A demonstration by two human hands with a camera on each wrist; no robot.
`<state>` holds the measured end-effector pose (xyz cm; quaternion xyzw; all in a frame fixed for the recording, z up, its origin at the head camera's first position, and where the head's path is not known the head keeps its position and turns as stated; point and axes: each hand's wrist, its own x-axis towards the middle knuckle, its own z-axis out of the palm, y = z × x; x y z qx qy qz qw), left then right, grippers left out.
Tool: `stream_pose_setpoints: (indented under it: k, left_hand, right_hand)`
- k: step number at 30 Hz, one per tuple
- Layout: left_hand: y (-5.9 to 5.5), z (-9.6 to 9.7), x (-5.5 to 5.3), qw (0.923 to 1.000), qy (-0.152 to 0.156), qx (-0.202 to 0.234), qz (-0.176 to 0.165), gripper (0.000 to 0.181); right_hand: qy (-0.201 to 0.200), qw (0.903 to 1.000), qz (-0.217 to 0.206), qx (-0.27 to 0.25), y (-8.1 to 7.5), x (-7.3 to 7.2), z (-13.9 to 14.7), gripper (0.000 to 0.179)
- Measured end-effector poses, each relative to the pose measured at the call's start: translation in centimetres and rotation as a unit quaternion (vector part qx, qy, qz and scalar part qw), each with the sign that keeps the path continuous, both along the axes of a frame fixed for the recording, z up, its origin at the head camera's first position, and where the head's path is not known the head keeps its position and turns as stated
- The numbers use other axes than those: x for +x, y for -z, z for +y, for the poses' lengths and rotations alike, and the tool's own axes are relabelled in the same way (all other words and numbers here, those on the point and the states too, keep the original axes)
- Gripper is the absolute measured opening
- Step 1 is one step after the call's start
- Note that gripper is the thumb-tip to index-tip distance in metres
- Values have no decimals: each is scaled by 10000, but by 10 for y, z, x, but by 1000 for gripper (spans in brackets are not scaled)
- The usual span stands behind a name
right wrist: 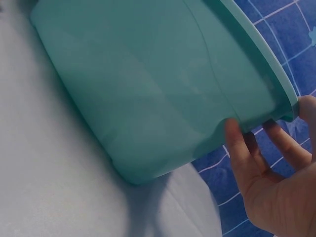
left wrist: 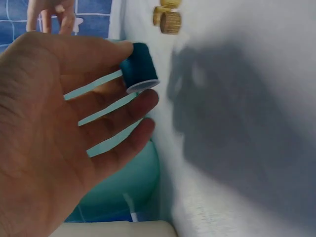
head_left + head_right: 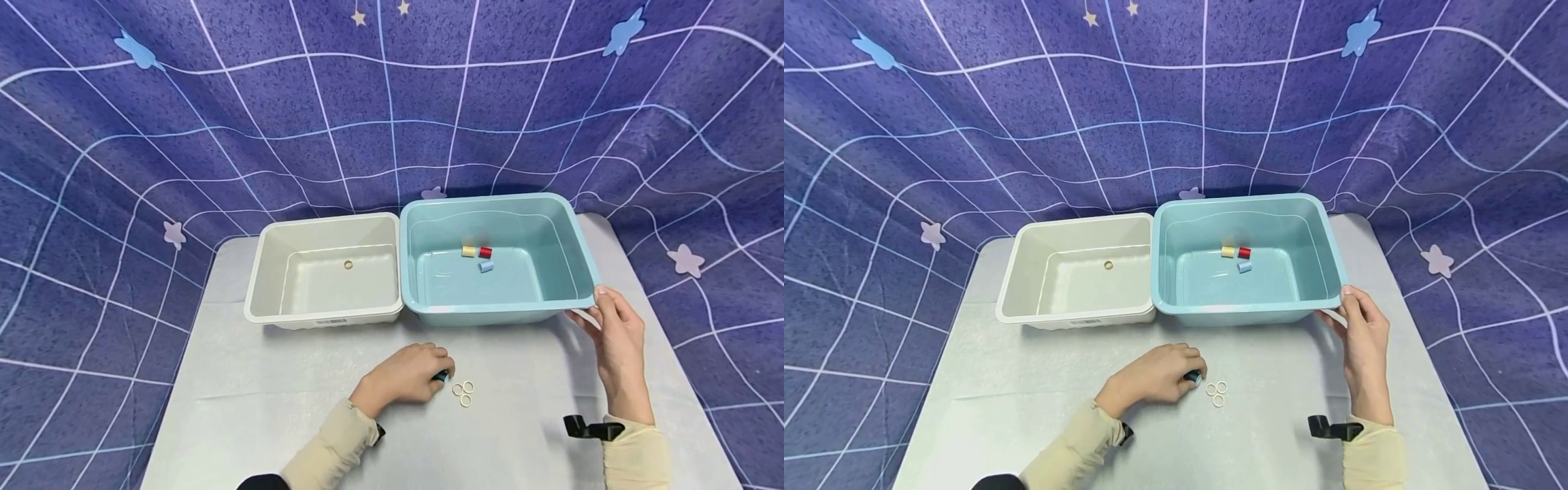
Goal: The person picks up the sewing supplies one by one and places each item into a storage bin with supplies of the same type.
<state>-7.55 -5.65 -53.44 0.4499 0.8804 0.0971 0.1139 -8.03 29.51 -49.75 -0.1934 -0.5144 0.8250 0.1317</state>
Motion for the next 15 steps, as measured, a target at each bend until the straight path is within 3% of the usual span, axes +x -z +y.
stream_pose_setpoints:
  k: [8, 15]
  left_hand:
    - [-22, -2, -11, 9957, 161, -475, -776, 12]
    - [-61, -3, -18, 9879, 75, -898, -1265, 11]
  right_hand:
    - [-1, 10000, -38, 48, 0, 0, -1, 28]
    - [-15, 10000, -25, 33, 0, 0, -1, 27]
